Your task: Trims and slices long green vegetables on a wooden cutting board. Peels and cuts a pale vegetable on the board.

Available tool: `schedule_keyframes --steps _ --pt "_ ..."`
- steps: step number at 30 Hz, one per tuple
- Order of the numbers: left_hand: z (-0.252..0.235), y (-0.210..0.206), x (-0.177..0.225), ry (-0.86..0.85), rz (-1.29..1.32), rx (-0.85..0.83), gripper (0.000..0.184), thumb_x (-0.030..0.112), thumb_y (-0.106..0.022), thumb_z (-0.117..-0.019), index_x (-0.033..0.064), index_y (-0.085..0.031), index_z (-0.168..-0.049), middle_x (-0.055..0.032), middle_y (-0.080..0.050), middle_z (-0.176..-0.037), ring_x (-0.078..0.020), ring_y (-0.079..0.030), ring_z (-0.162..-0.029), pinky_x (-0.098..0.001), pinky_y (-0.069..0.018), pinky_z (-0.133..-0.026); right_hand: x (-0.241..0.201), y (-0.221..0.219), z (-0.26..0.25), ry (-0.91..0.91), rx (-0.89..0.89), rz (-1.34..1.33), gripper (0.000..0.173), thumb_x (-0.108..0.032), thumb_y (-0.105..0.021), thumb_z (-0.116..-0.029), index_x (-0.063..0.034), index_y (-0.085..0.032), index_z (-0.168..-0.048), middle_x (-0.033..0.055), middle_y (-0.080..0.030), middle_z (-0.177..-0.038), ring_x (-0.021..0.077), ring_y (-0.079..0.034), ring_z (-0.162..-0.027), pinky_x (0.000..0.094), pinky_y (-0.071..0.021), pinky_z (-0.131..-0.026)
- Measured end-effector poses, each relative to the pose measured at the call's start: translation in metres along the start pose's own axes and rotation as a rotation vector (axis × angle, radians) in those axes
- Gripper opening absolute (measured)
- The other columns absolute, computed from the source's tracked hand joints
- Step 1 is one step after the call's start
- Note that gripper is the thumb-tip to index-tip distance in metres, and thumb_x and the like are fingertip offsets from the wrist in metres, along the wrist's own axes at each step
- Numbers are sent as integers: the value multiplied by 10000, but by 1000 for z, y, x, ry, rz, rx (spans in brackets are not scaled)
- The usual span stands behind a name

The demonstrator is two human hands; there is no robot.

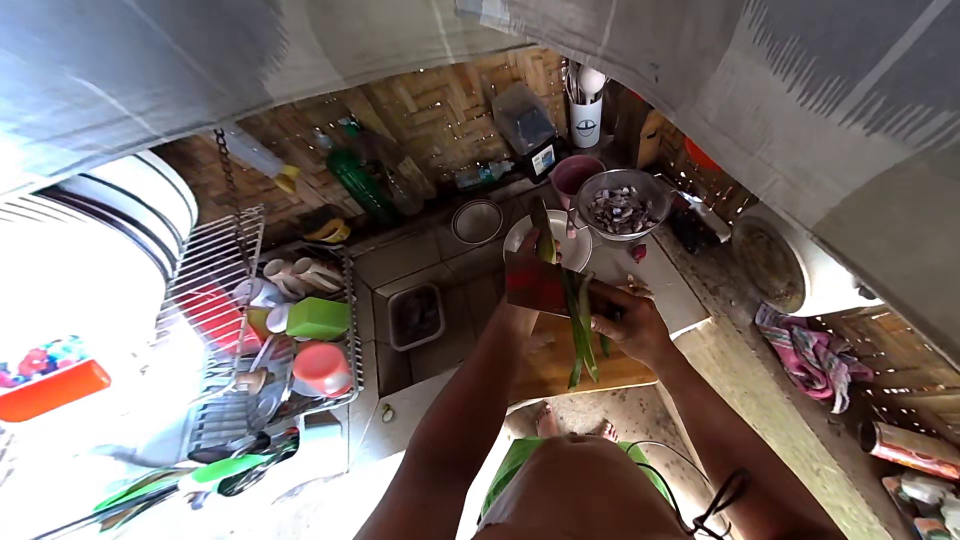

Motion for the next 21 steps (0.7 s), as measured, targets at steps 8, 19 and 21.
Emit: schedule_keyframes --steps 8,19,21 --pt "-17 0 -9 93 38 11 436 438 -301 -1119 85 -552 -1078 -72 -627 -684 -154 -608 -503 -280 -524 -452 2 4 0 23 22 29 715 -758 -627 -848 -345 -618 -1431 -5 -754 -987 143 -699 -870 481 -578 -827" --pt "-17 -3 -8 104 -33 58 437 436 -243 -1127 103 -518 -1062 -50 -601 -667 -140 -583 -496 -275 -508 -455 6 3 -1 10 30 68 741 -786 -613 -834 -355 -610 -1437 12 -762 -1027 174 -711 -922 510 -577 -850" --pt "-11 -4 -5 124 -83 80 427 428 -248 -1128 120 -543 -1094 -40 -621 -708 -133 -601 -531 -272 -527 -491 5 3 0 0 32 79 746 -786 -615 -832 -355 -605 -1440 24 -760 -1044 188 -712 -939 520 -575 -851"
Point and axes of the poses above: each hand's wrist, its own z-axis away from the middle knuckle, its own y-axis out of the back of the hand, x = y × z, the point moved 4 cm from there along -z, towards the middle knuckle
